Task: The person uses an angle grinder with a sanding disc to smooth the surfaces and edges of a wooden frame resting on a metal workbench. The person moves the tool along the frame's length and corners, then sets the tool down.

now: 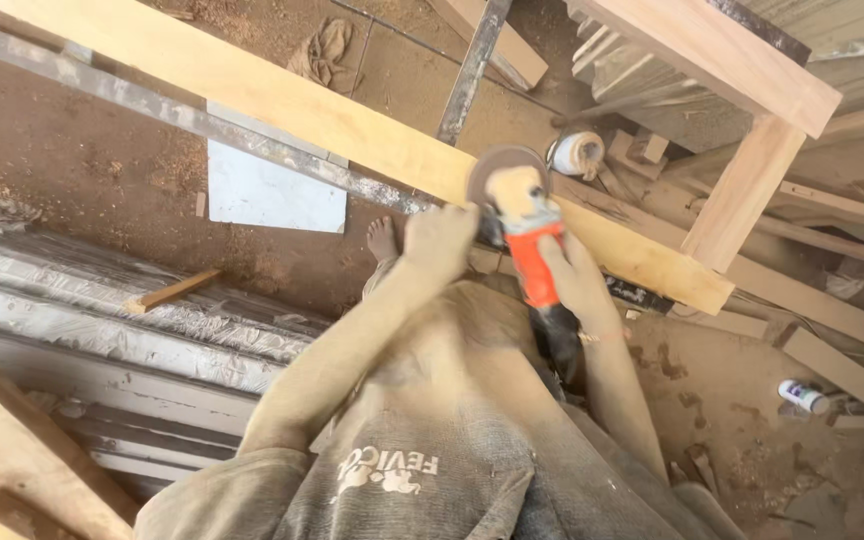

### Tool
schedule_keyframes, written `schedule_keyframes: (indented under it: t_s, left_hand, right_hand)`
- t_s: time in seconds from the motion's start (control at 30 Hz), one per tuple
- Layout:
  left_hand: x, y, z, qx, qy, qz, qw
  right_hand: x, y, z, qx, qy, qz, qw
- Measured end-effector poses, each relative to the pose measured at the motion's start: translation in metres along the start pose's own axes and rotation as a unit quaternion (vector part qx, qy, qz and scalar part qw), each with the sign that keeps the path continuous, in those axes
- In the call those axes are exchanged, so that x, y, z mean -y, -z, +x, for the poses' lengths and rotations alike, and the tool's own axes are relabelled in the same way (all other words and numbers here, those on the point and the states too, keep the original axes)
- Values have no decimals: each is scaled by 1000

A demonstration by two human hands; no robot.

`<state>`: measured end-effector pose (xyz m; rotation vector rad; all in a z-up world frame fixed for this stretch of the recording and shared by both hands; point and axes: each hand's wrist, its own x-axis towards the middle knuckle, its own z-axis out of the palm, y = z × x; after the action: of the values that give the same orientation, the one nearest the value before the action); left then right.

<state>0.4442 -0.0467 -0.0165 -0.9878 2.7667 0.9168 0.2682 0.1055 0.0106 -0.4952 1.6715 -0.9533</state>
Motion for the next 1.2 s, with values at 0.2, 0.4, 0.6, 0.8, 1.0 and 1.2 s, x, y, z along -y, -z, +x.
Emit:
schedule_keyframes:
  t_s: [0.2, 0.4, 0.6, 0.8, 1.0, 1.2]
  left_hand:
    - [95, 46, -33, -34, 98, 10, 995]
    - [72, 37, -27, 30, 77, 1, 997]
    - [-5, -11, 18, 72, -80, 13, 994]
    - [-111, -56, 74, 200, -243, 46, 948]
    - [-225, -108, 112, 293, -395, 112, 864]
    - [-278, -110, 170, 305, -418, 148, 843]
  right_hand:
    - [58, -92, 54, 16, 99, -302, 948]
    - [60, -74, 24, -3, 57, -288, 956]
    - [-10, -3, -31, -106, 2, -75, 991]
    - [-79, 52, -95, -250, 0, 135, 959]
    - [-147, 86, -140, -440, -33, 252, 862]
    - [-155, 126, -126, -435, -13, 308, 846]
